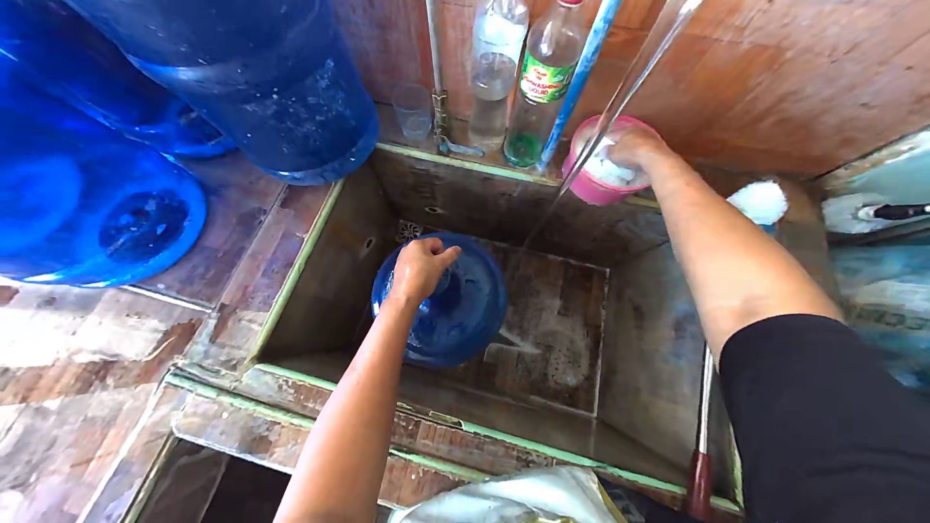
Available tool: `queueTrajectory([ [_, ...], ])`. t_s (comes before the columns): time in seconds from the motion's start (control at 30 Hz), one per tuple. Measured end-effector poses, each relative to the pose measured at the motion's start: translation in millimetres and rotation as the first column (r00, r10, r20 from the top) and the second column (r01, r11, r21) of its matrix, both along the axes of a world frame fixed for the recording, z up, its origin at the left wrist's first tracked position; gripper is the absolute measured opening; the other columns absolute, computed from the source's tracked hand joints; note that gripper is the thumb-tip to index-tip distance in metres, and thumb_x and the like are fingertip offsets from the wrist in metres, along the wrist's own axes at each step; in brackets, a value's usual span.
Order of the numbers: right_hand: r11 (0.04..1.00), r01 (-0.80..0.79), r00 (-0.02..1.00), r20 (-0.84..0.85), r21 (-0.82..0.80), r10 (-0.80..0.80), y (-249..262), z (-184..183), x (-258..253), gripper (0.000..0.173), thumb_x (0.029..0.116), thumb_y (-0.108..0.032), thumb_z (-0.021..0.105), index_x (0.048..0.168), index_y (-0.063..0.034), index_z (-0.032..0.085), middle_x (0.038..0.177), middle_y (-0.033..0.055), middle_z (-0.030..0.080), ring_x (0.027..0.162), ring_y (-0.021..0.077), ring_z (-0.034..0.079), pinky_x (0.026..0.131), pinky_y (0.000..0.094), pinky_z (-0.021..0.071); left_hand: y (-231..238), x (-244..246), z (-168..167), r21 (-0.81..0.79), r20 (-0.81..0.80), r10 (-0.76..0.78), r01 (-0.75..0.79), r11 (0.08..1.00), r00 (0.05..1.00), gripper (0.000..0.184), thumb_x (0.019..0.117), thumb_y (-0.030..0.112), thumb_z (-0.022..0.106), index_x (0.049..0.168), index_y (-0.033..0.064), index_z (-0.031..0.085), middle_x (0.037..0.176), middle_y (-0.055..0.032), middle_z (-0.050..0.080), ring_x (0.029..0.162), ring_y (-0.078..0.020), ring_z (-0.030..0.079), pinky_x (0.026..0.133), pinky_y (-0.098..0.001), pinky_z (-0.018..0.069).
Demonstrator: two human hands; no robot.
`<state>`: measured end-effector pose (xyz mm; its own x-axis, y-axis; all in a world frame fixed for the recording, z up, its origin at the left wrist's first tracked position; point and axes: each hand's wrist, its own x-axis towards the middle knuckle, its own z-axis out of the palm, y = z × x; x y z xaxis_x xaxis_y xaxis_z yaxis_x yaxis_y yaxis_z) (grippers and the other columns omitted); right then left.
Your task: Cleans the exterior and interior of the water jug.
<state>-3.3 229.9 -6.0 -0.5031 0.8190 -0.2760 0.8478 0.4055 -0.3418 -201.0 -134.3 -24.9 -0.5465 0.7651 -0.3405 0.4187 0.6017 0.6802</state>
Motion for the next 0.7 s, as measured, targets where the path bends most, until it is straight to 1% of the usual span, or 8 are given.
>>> queueTrajectory([
  [0.1, 1.000, -0.010, 0.996, 0.091, 0.026, 0.008, 8.4, -24.1, -4.4, 0.052, 0.1018, -0.026, 0.061, 0.149, -0.0065, 0.053, 0.146, 0.0357, 0.048, 0.137, 0.0559, 0.044, 0.106, 0.0775, 0.0326, -0.7, -0.2, -0.8, 0.009, -0.009, -0.003, 0.003, 1.000, 1.000, 0.041, 0.1033, 0.035, 0.062, 0.079, 0.0018, 0.063, 0.077, -0.0151, 0.064, 0.075, -0.0316, 0.061, 0.071, -0.0561, 0.0468],
  [0.23, 0.998, 0.035, 0.995, 0.088, 0.051, -0.040, -3.4, -20.8, -5.4, 0.066, 0.0949, -0.013, 0.066, 0.154, 0.0006, 0.042, 0.153, 0.0399, 0.036, 0.142, 0.0593, 0.035, 0.107, 0.0784, 0.0307, -1.3, 0.1, 0.5, 0.007, -0.013, 0.002, -0.002, 1.000, 1.000, 0.041, 0.1033, 0.034, 0.062, 0.079, 0.0021, 0.063, 0.075, -0.0142, 0.064, 0.072, -0.0302, 0.060, 0.070, -0.0544, 0.0461],
  [0.3, 0.998, 0.028, 0.995, 0.091, 0.050, -0.032, -3.8, -19.2, -3.8, 0.062, 0.0954, -0.009, 0.063, 0.153, 0.0007, 0.044, 0.153, 0.0383, 0.039, 0.142, 0.0570, 0.037, 0.108, 0.0764, 0.0313, -1.7, 1.0, 0.9, 0.008, -0.011, 0.004, -0.004, 1.000, 1.000, 0.041, 0.1034, 0.034, 0.062, 0.078, 0.0024, 0.062, 0.074, -0.0135, 0.064, 0.071, -0.0291, 0.059, 0.069, -0.0534, 0.0454],
  [0.37, 0.996, 0.037, 0.997, 0.066, 0.076, -0.042, -3.9, -19.4, 0.7, 0.054, 0.0962, -0.008, 0.061, 0.149, 0.0003, 0.050, 0.147, 0.0354, 0.048, 0.139, 0.0543, 0.043, 0.108, 0.0748, 0.0335, -2.4, 2.8, 1.2, 0.015, -0.009, 0.008, -0.008, 1.000, 1.000, 0.041, 0.1035, 0.034, 0.062, 0.077, 0.0030, 0.062, 0.073, -0.0124, 0.063, 0.069, -0.0276, 0.057, 0.067, -0.0518, 0.0445],
  [0.5, 0.973, 0.224, 0.951, -0.230, 0.050, -0.207, -15.2, -5.0, 9.4, 0.047, 0.0958, -0.010, 0.060, 0.142, -0.0026, 0.057, 0.141, 0.0323, 0.055, 0.136, 0.0500, 0.049, 0.108, 0.0724, 0.0361, -2.9, 0.9, 0.5, 0.039, 0.000, -0.005, 0.005, 0.999, 1.000, 0.042, 0.1049, 0.034, 0.059, 0.076, 0.0034, 0.062, 0.074, -0.0121, 0.063, 0.070, -0.0270, 0.058, 0.067, -0.0515, 0.0448],
  [0.53, 0.959, 0.282, 0.894, -0.357, -0.019, -0.270, -21.7, 2.4, 10.9, 0.047, 0.0935, -0.010, 0.064, 0.140, -0.0032, 0.059, 0.138, 0.0289, 0.059, 0.131, 0.0451, 0.055, 0.106, 0.0685, 0.0406, -1.4, -1.5, 0.5, 0.025, 0.018, -0.013, 0.012, 1.000, 1.000, 0.043, 0.1058, 0.036, 0.057, 0.079, 0.0039, 0.064, 0.077, -0.0115, 0.065, 0.074, -0.0272, 0.060, 0.071, -0.0529, 0.0461],
  [0.6, 0.934, 0.290, 0.772, -0.527, -0.208, -0.357, -46.4, 21.6, 14.8, 0.045, 0.0910, -0.011, 0.066, 0.136, -0.0060, 0.060, 0.122, 0.0178, 0.065, 0.106, 0.0292, 0.066, 0.088, 0.0530, 0.0554, 0.3, -3.0, 0.5, 0.029, 0.054, -0.013, 0.011, 1.000, 0.998, 0.047, 0.1081, 0.039, 0.051, 0.084, 0.0031, 0.067, 0.082, -0.0129, 0.068, 0.080, -0.0292, 0.063, 0.077, -0.0561, 0.0476],
  [0.7, 0.894, 0.040, 0.741, -0.587, -0.446, -0.326, -109.3, 46.8, 18.8, 0.031, 0.0992, -0.013, 0.054, 0.129, -0.0050, 0.056, 0.101, 0.0067, 0.067, 0.079, 0.0153, 0.067, 0.070, 0.0358, 0.0592, -0.7, -2.7, -2.0, 0.107, 0.112, 0.001, -0.013, 0.994, 0.994, 0.054, 0.1113, 0.041, 0.040, 0.090, 0.0007, 0.070, 0.085, -0.0148, 0.070, 0.083, -0.0306, 0.065, 0.080, -0.0571, 0.0485],
])
